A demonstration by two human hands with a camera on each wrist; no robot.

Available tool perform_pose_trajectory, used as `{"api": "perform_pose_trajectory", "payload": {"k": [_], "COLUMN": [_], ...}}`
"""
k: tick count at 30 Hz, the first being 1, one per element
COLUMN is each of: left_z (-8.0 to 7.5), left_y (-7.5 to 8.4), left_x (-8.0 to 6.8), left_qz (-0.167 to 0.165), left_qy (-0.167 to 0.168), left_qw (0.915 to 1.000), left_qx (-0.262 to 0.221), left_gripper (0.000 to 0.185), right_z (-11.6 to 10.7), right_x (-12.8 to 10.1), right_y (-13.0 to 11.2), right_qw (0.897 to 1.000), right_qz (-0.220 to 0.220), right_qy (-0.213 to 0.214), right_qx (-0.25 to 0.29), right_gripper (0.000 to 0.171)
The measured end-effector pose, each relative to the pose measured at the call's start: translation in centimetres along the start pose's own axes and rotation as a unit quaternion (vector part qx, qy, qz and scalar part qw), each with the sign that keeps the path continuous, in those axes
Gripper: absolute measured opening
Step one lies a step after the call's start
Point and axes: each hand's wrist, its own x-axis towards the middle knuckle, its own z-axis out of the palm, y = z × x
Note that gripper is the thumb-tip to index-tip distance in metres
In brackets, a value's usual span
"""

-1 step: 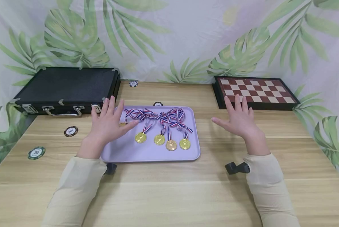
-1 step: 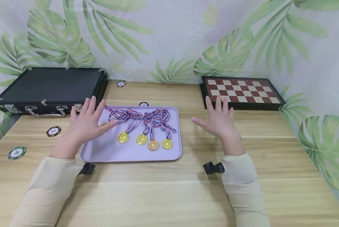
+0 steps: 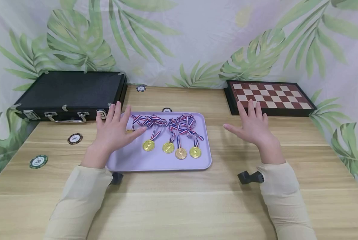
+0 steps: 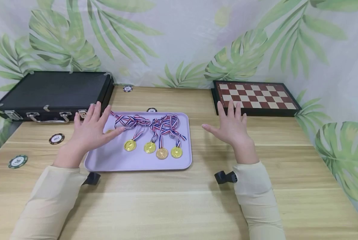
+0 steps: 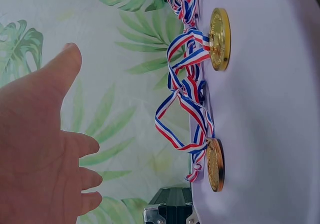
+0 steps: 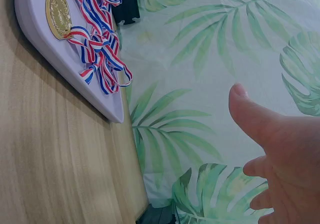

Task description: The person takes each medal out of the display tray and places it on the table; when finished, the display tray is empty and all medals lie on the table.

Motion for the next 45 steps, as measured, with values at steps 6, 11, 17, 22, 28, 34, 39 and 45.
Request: {"api": "perform_pose_trajectory", "payload": {"k": [6, 11, 17, 22, 28, 34, 39, 45], "left_z": [0.0, 0.0, 0.8, 1.9, 3.5, 5.6, 6.5, 6.7], "left_y": [0.1, -0.3, -2.5, -4.8, -7.0, -8.0, -8.2, -8.2], "left_x": [0.0, -0.7, -2.1, -2.9, -3.5, -3.9, -3.9, -3.8], "left_qz": [0.000, 0.000, -0.001, -0.017, -0.023, -0.035, -0.032, -0.029], "left_qy": [0.002, -0.005, -0.008, -0.025, -0.029, 0.029, 0.071, 0.078], "left_qw": [1.0000, 1.0000, 0.9969, 0.9897, 0.9703, 0.9727, 0.9750, 0.9762], "left_qx": [0.006, -0.007, -0.079, -0.140, -0.239, -0.228, -0.208, -0.200], "left_gripper": [0.096, 0.094, 0.088, 0.083, 0.077, 0.067, 0.054, 0.047], "right_z": [-0.2, 0.4, 3.7, 7.2, 9.9, 11.3, 11.5, 11.4], "right_x": [0.0, -0.1, -1.1, -1.5, -1.3, -1.2, -1.2, -1.1], "right_y": [0.0, -0.8, -3.2, -4.6, -5.1, -5.3, -5.4, -5.6], "right_qw": [1.000, 0.997, 0.963, 0.939, 0.953, 0.959, 0.959, 0.961], "right_qz": [-0.002, -0.068, -0.193, -0.215, -0.206, -0.211, -0.213, -0.222], "right_qy": [-0.006, 0.033, 0.060, 0.017, 0.029, 0.048, 0.052, 0.041], "right_qx": [-0.005, 0.017, 0.176, 0.266, 0.218, 0.185, 0.177, 0.161], "right_gripper": [0.097, 0.090, 0.065, 0.055, 0.058, 0.053, 0.045, 0.042]}}
